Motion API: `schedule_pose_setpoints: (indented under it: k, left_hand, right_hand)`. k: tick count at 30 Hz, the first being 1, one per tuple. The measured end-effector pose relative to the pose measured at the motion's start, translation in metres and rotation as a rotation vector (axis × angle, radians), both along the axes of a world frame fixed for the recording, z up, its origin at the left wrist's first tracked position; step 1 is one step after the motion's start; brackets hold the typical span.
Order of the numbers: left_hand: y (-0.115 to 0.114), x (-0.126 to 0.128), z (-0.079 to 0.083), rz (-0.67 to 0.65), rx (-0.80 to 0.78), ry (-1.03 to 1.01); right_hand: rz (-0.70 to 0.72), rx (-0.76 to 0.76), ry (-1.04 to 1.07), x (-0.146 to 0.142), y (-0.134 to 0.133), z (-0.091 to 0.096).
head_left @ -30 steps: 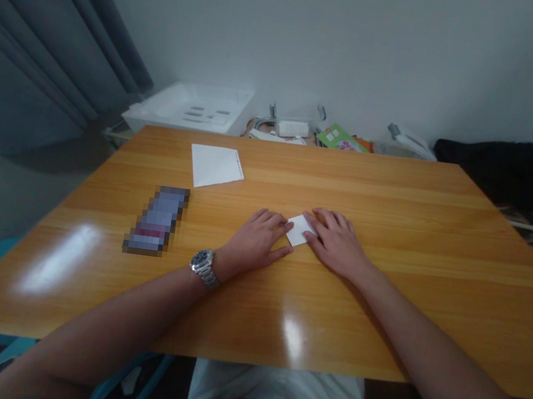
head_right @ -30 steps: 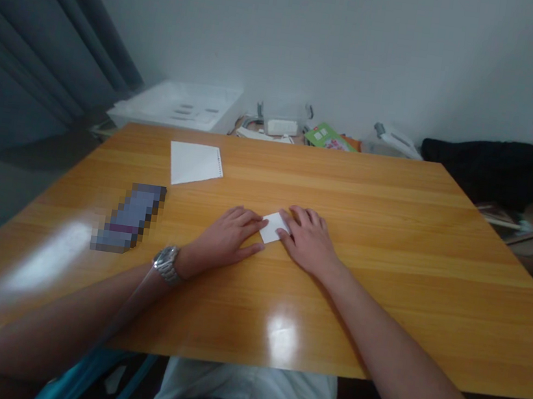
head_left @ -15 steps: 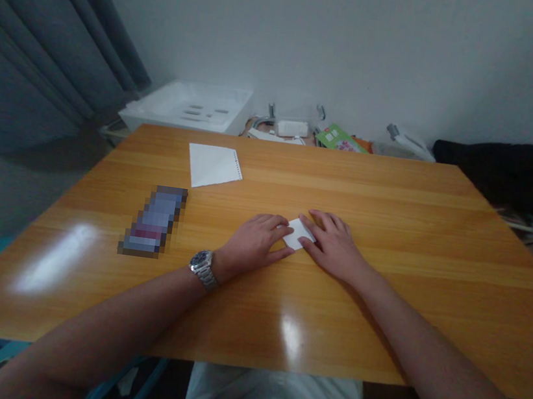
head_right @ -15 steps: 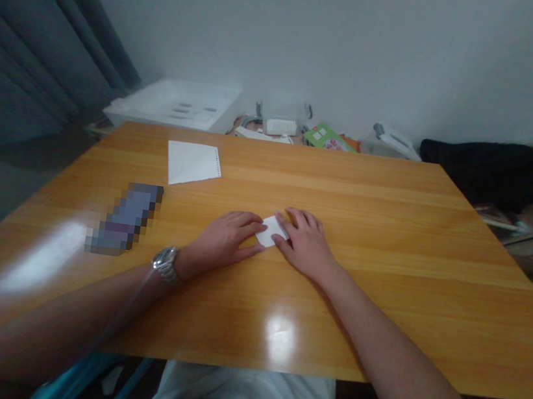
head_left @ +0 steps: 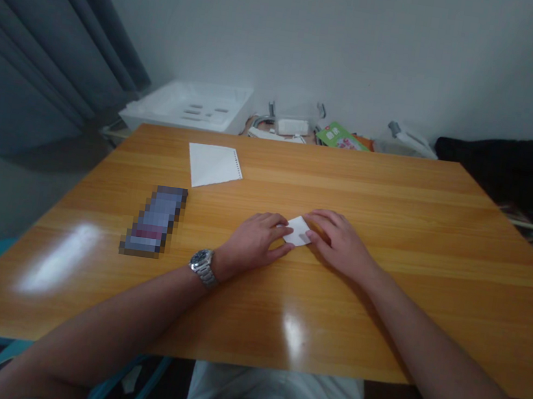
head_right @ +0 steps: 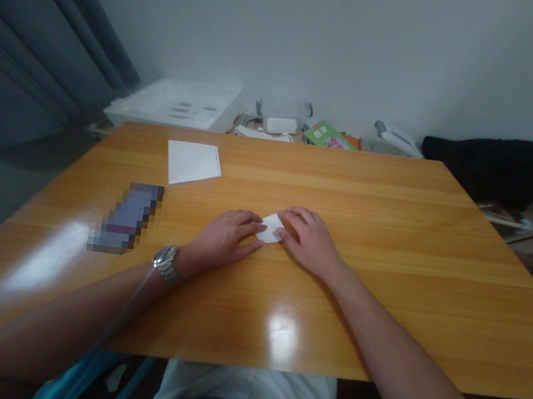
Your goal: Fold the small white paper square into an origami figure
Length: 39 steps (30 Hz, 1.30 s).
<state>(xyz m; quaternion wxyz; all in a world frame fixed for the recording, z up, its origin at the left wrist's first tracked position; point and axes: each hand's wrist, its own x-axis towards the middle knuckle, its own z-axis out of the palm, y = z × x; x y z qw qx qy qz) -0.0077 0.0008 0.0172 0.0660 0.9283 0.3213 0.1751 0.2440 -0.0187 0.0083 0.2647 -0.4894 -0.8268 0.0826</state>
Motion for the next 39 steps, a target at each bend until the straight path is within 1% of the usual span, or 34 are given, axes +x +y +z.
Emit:
schedule_pose_setpoints:
  k: [7, 12, 20, 25, 28, 32, 39]
  left_hand:
    - [0.001, 0.0, 0.002, 0.009, -0.009, 0.002]
    - [0.001, 0.0, 0.001, 0.04, -0.012, -0.01]
    - [0.003, 0.002, 0.002, 0.042, 0.004, 0.003]
    - [0.003, 0.002, 0.003, 0.106, -0.016, -0.021]
    - [0.003, 0.001, 0.003, 0.147, -0.037, -0.051]
    - [0.004, 0.001, 0.005, 0.189, -0.069, -0.109]
    - [0.006, -0.003, 0.011, 0.232, -0.115, -0.33]
  right_hand:
    - [0.014, -0.004, 0.08, -0.003, -0.004, 0.009]
    - [0.086, -0.002, 0.114, -0.004, -0.007, 0.013]
    - [0.192, 0.009, 0.056, -0.008, -0.012, 0.013]
    - [0.246, 0.031, 0.012, -0.009, -0.014, 0.014]
    - [0.275, 0.061, -0.028, -0.01, -0.015, 0.014]
    - [0.288, 0.051, -0.126, -0.012, -0.017, 0.013]
    - [0.281, -0.006, -0.152, -0.01, -0.016, 0.012]
